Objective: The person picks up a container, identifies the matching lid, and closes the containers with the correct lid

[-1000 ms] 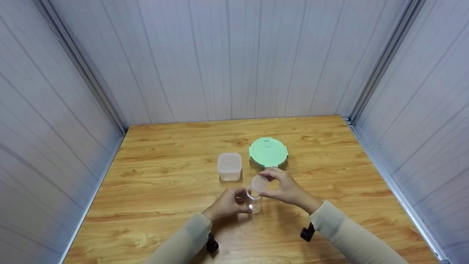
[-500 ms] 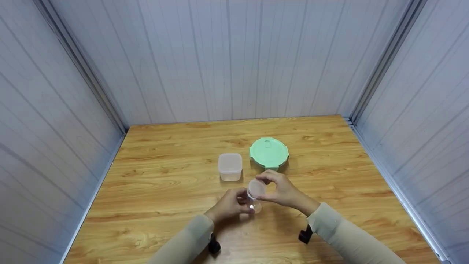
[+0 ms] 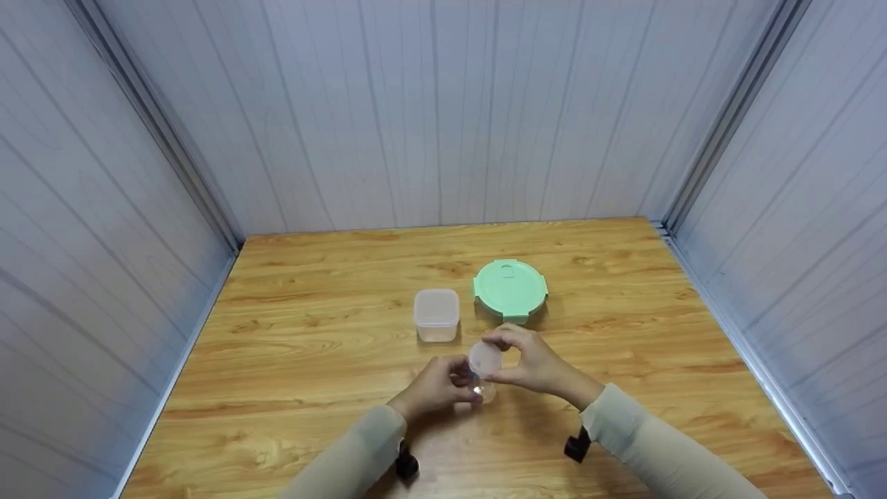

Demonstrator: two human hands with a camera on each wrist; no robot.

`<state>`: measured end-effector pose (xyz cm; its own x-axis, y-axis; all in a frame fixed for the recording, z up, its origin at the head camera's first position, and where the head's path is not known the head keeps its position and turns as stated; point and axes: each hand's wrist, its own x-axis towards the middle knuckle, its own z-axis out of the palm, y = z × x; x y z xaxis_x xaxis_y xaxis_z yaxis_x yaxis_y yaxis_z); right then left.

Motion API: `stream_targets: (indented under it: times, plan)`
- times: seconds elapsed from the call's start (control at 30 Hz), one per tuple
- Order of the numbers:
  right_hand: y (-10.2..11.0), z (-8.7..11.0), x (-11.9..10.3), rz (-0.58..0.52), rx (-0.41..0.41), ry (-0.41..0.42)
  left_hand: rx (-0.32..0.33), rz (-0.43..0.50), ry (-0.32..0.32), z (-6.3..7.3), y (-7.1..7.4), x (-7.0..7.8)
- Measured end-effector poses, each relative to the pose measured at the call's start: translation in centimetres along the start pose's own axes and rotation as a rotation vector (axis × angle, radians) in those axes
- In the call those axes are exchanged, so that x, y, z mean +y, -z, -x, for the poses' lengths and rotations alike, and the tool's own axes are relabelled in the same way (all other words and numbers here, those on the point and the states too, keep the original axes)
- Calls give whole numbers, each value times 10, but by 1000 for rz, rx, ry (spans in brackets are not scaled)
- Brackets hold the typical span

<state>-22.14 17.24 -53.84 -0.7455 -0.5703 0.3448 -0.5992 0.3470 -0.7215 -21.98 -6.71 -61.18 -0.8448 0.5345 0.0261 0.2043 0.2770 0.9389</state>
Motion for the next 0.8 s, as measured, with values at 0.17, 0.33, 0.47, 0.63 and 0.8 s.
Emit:
stream_targets:
  times: [0.17, 0.33, 0.47, 0.63, 0.8]
  plan:
    - [-1, 1, 2, -2, -5, 1, -1, -38, 12, -1, 2, 1]
    - [-1, 1, 2, -13, -5, -8, -1, -60, 21, -2, 4, 2]
    - [0, 1, 0, -20, -8, -30, 0, -71, 19, -3, 4, 3]
    - [3, -2, -4, -19, -39, -84, -1, -71, 21, -4, 4, 3]
    - [8, -5, -7, -21, -106, -135, -7, -71, 43, -4, 5, 4]
